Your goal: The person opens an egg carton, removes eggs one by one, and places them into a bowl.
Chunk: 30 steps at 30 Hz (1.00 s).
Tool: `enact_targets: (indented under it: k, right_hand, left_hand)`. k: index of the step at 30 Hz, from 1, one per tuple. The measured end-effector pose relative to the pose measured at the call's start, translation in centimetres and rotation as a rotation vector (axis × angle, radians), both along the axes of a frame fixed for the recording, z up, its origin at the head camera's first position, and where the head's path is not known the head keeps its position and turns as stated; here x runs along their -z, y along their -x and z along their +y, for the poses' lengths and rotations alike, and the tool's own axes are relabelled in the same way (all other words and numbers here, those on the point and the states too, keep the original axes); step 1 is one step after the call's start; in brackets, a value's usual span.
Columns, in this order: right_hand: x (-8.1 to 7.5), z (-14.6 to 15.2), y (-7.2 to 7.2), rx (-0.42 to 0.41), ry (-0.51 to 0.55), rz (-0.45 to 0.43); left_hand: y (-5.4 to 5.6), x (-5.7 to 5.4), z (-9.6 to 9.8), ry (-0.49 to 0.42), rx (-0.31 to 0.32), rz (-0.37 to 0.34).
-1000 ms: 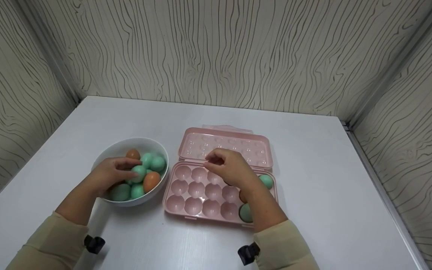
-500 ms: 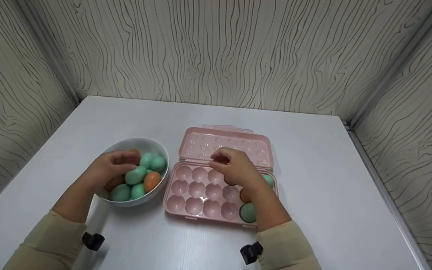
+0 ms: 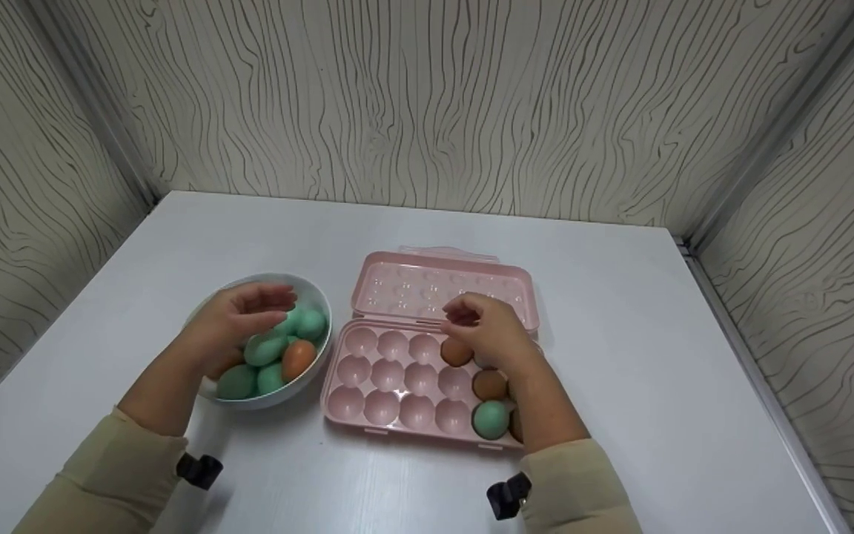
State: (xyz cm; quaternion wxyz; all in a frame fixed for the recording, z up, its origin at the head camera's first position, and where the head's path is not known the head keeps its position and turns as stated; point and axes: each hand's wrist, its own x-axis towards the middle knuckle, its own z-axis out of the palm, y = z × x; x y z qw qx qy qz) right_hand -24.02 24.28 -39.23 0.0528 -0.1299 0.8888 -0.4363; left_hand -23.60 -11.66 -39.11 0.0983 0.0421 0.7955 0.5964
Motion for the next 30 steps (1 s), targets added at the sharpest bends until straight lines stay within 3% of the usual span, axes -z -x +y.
enact_targets:
  k: [6,12,18,23,30]
  right_hand:
    - [1.4,1.1,0.5,0.068,-0.05,-0.032]
    - [3.0,1.8,1.0,0.105,-0.083,-0.044]
    - [4.1,2.1,1.2,0.104,-0.139,-0.03]
    - [4.9,2.3,1.4,0.111,-0.152,-0.048]
    - [5.5,2.1,1.5,0.084,-0.16,-0.023]
  left_hand:
    - [-0.1,-0.1,1.4,-0.027,0.073,0.058]
    - [-0.4,-0.3,2.6,-0.038,0.087,0.054]
    - [-0.3,0.0,3.1,-0.104,0.149,0.048]
    - [-0.3,0.0,3.5,-0.054,0.131,0.013]
    - [-0.4,0.0,3.7,-0.059,0.134,-0.02]
